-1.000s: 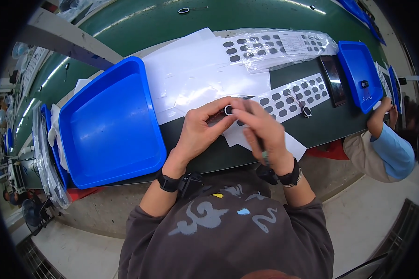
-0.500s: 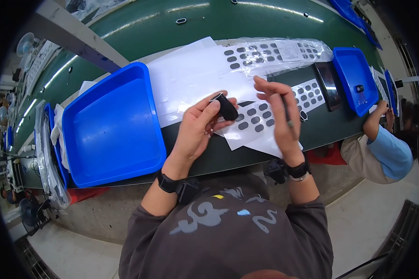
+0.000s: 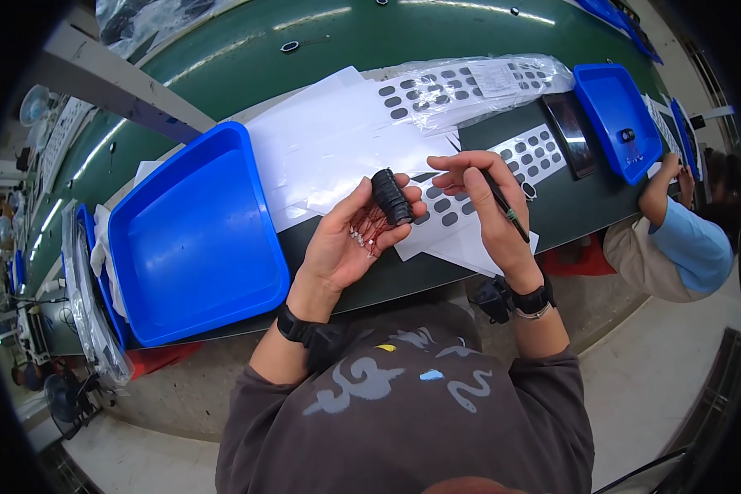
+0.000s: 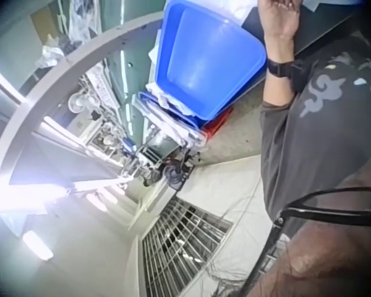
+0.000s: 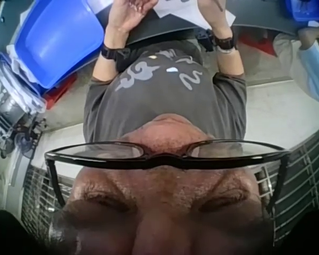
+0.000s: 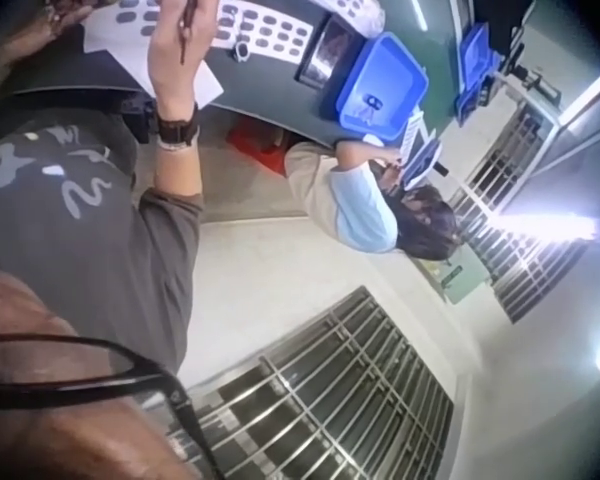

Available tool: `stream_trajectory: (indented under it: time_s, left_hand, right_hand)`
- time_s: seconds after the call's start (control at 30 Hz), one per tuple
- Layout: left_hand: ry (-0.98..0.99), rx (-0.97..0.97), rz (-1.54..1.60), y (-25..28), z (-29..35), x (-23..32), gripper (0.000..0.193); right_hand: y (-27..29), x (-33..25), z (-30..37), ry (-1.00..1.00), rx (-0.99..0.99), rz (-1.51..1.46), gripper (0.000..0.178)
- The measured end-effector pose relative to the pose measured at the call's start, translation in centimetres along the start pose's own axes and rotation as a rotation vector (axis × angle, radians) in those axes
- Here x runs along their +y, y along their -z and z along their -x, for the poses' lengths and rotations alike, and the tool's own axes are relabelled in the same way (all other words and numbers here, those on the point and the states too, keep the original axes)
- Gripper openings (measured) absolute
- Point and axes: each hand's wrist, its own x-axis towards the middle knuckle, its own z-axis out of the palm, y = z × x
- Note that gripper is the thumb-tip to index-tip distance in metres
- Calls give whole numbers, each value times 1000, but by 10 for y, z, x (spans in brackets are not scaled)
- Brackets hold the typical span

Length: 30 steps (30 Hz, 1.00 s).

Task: The person picks up a black electronic component and uses tweezers to peel a small white ring from a sheet, then presses the ring onto the component. They use the tool to secure the edges before peeling a small sticker from a sheet and applying it to the component.

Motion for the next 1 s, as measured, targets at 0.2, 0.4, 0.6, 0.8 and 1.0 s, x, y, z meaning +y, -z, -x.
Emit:
stream_trajectory:
  time_s: [0.2,0.4,0.6,0.8,1.0]
  left_hand:
    - [4,246,-828,-20,-2,-8,37]
    - [14,262,-1231,-42,-7,-17,26]
    - [260,26,-1619,-60,-19,-19,28]
    - [334,-89,-1626,-61,-29,-32,29]
    - [130,57,-1375,-48,-32,-35,31]
  right_hand:
    - [5,-8,9,18,-139,248,11]
    - [18,2,33,78,-186,417,22]
    - [41,0,56,195,-206,481,23]
    - [61,0,70,150,-225,369,22]
    - [96,14,58,137,301,564,18]
